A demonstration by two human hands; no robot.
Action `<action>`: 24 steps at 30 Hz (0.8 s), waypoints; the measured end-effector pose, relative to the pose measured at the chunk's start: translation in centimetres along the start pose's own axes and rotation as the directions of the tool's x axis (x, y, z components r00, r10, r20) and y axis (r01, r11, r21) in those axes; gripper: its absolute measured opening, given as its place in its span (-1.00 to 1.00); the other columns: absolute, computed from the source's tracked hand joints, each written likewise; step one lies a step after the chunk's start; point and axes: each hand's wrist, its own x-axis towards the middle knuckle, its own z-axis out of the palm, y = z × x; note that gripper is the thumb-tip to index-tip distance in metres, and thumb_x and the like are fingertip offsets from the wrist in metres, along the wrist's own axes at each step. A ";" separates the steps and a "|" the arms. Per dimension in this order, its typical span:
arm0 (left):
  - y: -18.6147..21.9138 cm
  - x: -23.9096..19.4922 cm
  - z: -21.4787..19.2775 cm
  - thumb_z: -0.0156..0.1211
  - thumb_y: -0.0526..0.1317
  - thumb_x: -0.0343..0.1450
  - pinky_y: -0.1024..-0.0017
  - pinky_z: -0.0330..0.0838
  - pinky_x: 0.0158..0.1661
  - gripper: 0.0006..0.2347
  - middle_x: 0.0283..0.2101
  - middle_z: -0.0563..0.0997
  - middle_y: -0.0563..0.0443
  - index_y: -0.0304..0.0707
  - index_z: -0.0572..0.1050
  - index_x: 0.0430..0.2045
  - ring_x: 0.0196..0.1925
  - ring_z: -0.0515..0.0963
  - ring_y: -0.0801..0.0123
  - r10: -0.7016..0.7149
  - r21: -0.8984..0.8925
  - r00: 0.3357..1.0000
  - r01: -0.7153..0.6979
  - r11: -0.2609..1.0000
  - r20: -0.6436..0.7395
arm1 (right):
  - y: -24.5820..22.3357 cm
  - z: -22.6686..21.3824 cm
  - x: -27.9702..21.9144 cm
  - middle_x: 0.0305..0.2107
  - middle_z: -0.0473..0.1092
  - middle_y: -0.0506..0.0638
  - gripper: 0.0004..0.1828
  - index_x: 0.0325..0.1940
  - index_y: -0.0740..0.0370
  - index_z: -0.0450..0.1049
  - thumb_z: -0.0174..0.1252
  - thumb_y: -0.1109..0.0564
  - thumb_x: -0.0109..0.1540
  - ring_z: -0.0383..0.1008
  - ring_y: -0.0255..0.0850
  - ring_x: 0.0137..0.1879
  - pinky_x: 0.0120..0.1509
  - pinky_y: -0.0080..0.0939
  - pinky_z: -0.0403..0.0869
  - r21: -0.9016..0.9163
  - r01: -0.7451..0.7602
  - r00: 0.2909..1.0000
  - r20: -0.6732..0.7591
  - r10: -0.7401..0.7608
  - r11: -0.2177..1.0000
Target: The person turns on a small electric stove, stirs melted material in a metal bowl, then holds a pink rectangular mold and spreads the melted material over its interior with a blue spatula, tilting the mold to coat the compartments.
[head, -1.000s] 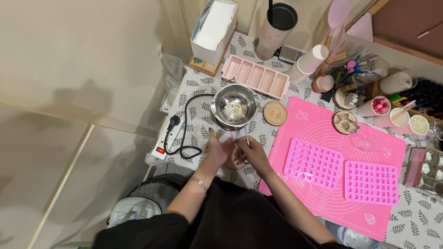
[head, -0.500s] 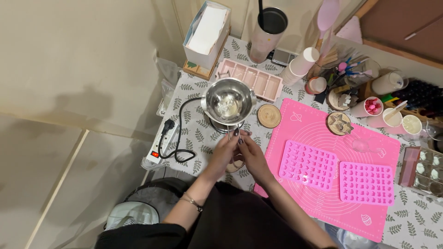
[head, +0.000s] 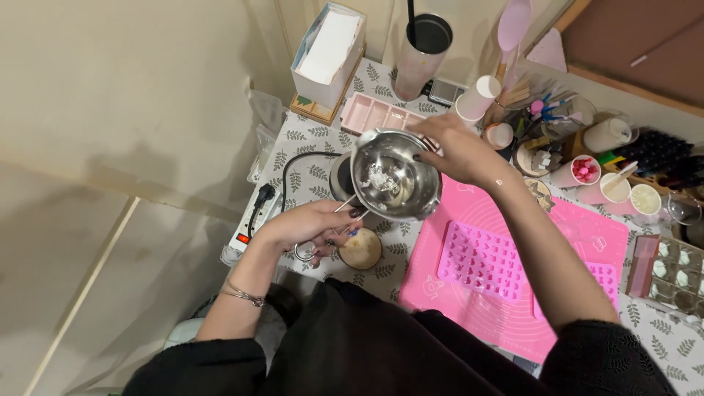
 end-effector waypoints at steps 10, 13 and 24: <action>0.6 -1.3 0.9 0.03 -0.09 0.53 0.43 0.29 -0.73 -0.81 -0.64 0.31 0.19 -0.19 0.40 -0.36 -0.73 0.32 0.54 -0.012 0.157 0.999 0.007 0.988 0.031 | -2.5 2.2 2.2 -0.41 0.50 0.29 -0.72 -0.13 0.26 0.57 0.24 0.03 0.18 0.54 0.23 -0.22 -0.06 0.17 0.47 -0.176 -0.287 0.876 0.350 0.333 0.942; 0.5 -1.5 1.0 0.04 -0.08 0.53 0.44 0.29 -0.73 -0.81 -0.64 0.31 0.19 -0.19 0.40 -0.36 -0.72 0.31 0.56 -0.020 0.161 1.000 0.018 0.987 0.014 | -2.7 2.7 1.8 -0.47 0.51 0.27 -0.67 -0.27 0.28 0.57 0.25 -0.07 0.23 0.55 0.18 -0.26 0.06 0.13 0.48 -0.312 -0.203 0.936 0.218 0.278 0.928; -0.2 -0.3 1.5 0.02 -0.10 0.53 0.48 0.30 -0.71 -0.81 -0.62 0.39 0.17 -0.22 0.43 -0.35 -0.72 0.34 0.57 0.083 0.200 0.995 -0.091 0.976 0.049 | -2.7 2.3 0.8 -0.29 0.45 0.14 -0.71 -0.20 0.27 0.54 0.34 0.01 0.17 0.49 0.10 -0.06 0.12 0.09 0.43 -0.242 -0.124 0.964 0.199 0.174 0.962</action>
